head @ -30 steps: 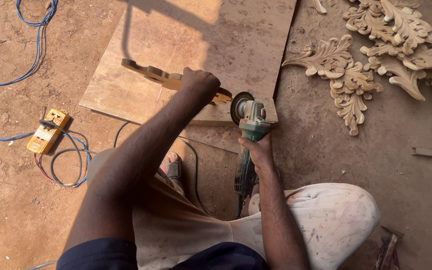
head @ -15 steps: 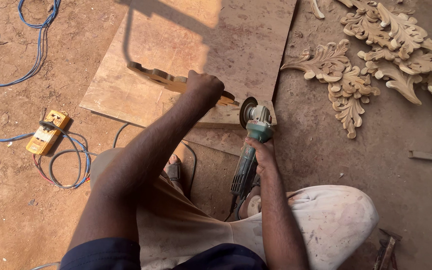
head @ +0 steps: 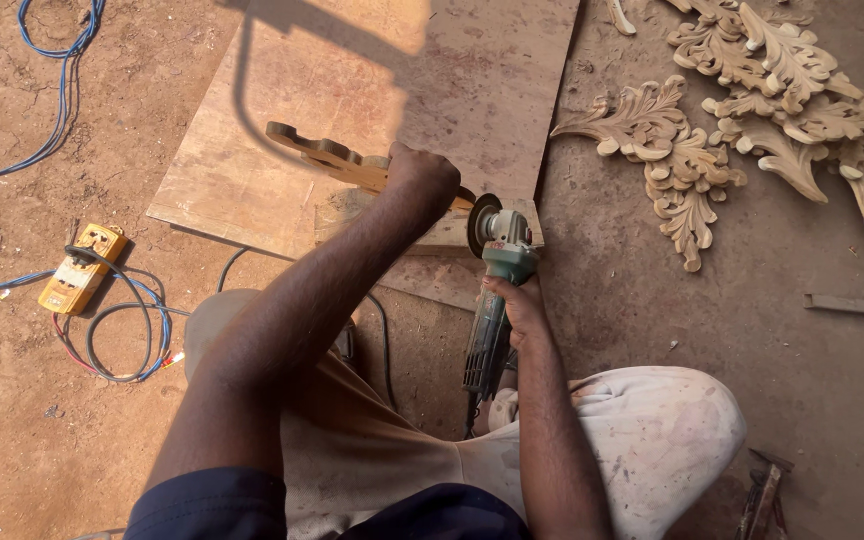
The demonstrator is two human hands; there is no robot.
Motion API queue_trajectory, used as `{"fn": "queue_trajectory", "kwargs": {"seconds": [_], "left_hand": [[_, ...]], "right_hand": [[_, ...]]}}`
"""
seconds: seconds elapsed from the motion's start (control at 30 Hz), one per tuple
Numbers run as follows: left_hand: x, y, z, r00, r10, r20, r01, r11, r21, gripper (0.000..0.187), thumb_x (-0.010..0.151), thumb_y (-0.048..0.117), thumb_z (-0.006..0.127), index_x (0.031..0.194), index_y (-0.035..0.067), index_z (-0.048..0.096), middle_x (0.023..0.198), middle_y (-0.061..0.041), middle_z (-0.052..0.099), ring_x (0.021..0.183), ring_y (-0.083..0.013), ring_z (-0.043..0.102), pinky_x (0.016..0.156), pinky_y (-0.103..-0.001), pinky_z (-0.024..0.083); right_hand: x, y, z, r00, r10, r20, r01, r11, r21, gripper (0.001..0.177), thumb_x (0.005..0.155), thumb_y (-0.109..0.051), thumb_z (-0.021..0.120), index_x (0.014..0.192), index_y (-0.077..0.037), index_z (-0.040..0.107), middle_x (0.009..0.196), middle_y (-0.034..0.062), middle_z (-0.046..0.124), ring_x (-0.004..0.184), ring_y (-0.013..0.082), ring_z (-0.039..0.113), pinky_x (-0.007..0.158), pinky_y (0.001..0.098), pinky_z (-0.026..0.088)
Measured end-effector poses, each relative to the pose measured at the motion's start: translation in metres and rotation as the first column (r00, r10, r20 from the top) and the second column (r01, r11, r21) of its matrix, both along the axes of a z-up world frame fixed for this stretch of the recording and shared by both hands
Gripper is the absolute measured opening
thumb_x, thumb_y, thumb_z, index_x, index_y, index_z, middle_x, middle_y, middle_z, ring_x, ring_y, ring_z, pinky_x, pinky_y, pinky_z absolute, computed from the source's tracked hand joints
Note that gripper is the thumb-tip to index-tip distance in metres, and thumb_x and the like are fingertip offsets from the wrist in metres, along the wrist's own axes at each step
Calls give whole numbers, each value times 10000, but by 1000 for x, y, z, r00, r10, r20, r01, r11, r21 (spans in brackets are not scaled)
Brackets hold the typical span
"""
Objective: The person uses an angle grinder to carve and smooth the edges of a decorative wooden piece. They hold the piece with one hand and guide the grinder with the other, repeatedly adjusting the piece's position to work on different sections.
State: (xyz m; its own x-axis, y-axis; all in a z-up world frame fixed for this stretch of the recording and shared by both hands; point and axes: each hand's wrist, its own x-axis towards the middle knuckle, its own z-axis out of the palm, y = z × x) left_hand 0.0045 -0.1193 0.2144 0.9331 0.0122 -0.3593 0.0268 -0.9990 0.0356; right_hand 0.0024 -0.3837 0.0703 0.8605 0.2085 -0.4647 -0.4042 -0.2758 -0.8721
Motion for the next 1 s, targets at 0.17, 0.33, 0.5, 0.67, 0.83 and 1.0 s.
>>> {"fn": "queue_trajectory", "kwargs": {"seconds": [0.17, 0.33, 0.5, 0.67, 0.83, 1.0], "left_hand": [[1, -1, 4, 1000, 1, -11, -1, 1000, -3, 201, 963, 258, 735, 1120, 136, 764, 1080, -49, 765, 1003, -248, 733, 884, -506, 442], [7, -16, 8, 993, -70, -94, 77, 994, 72, 321, 915, 270, 787, 1205, 146, 726, 1168, -62, 746, 1084, -245, 705, 965, -577, 436], [12, -31, 7, 993, -49, -103, 53, 998, 43, 348, 919, 252, 781, 1247, 151, 724, 1206, -58, 741, 1098, -255, 712, 901, -540, 491], [16, -41, 3, 995, -36, -92, 40, 999, 37, 354, 956, 312, 740, 1270, 149, 714, 1206, -63, 750, 1098, -264, 718, 900, -547, 489], [16, -38, 7, 993, -58, -105, 62, 998, 34, 409, 926, 314, 772, 1294, 157, 689, 1229, -64, 728, 1115, -262, 703, 918, -556, 477], [14, -36, 11, 990, -77, -122, 84, 995, 55, 394, 926, 295, 778, 1282, 141, 709, 1225, -72, 736, 1126, -265, 700, 936, -558, 469]], "right_hand": [[1, -8, -6, 983, -92, -156, 106, 991, 83, 646, 734, -198, 827, 1294, 16, 586, 1108, 215, 638, 1005, 344, 640, 816, 483, 561], [1, -8, 6, 973, -6, 230, 24, 997, -75, 807, 713, -107, 857, 1393, -46, 428, 1241, 124, 622, 1137, 215, 639, 936, 352, 541], [-8, 2, 29, 976, 8, 220, 26, 989, -148, 879, 698, -81, 843, 1424, -45, 348, 1236, 132, 613, 1104, 236, 660, 896, 392, 597], [-13, 10, 44, 979, 39, 200, 1, 981, -196, 880, 701, -102, 840, 1424, -42, 342, 1248, 146, 621, 1115, 242, 671, 898, 393, 614], [-14, 13, 45, 975, 72, 208, -18, 968, -250, 883, 708, -101, 848, 1420, -26, 331, 1264, 156, 618, 1147, 257, 663, 927, 395, 598], [-10, 8, 36, 980, 53, 189, -10, 976, -220, 887, 706, -98, 842, 1428, -29, 331, 1268, 161, 610, 1164, 271, 658, 943, 412, 597]]}}
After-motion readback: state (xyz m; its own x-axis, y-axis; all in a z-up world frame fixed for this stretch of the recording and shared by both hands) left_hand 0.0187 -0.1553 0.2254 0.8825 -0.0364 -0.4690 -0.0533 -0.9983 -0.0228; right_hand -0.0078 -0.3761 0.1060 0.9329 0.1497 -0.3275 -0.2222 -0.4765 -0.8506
